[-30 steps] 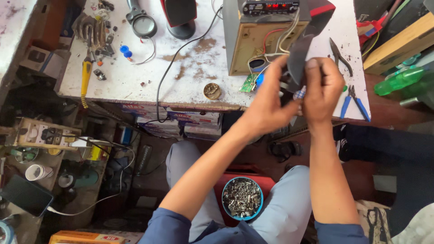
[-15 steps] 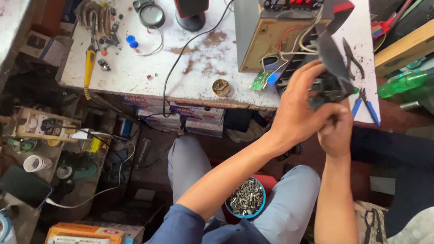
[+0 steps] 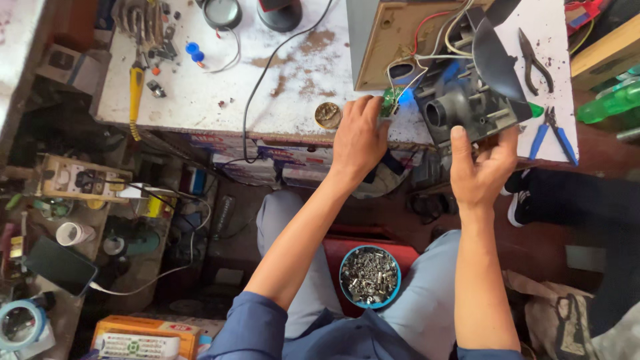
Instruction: The person disassembles a black electronic device, removes a circuit board, and uses a screwdriver to adjust components on the board. They then reassemble the device and test it with a remote control.
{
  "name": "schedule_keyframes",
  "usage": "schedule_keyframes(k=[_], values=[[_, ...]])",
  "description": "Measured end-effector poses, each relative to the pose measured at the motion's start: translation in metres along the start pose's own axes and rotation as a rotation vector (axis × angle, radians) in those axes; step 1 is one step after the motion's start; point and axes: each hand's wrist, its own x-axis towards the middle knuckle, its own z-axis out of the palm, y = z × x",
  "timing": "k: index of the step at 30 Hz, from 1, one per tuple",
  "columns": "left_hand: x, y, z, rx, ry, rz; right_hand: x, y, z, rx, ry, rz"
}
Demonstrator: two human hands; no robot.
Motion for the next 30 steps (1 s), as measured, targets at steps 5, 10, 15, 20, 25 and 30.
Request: schedule_keyframes(k=[5,10,15,20,25,30], values=[[0.002,-0.012,0.0,-0.115,0.008,-0.098,-0.02,-0.014,0.007,-0.398,0.211,-0.208],[-0.009,-0.006,-0.008,-0.44,0.013,-0.416,-0.061,-0.023,0.048,-0.512,0.068,-0.131],[-0.015,0.008,-0.014,-0.455,0.004,-0.469,-0.04,0.008,0.077,0.135,0.035,0.693],[-0.019,0.009,-0.018,-0.411,0.019,-0.322,-0.042,0.022,0.087,0.326,0.192,0.759],[-0.019,0.012,-0.019,-0.41,0.031,-0.282,-0.044,0.019,0.093,0.017,0.216,0.397],[-0.019,0.012,-0.019,-0.392,0.022,-0.344,-0.048,0.009,0.087,-0.362,0.149,0.048]])
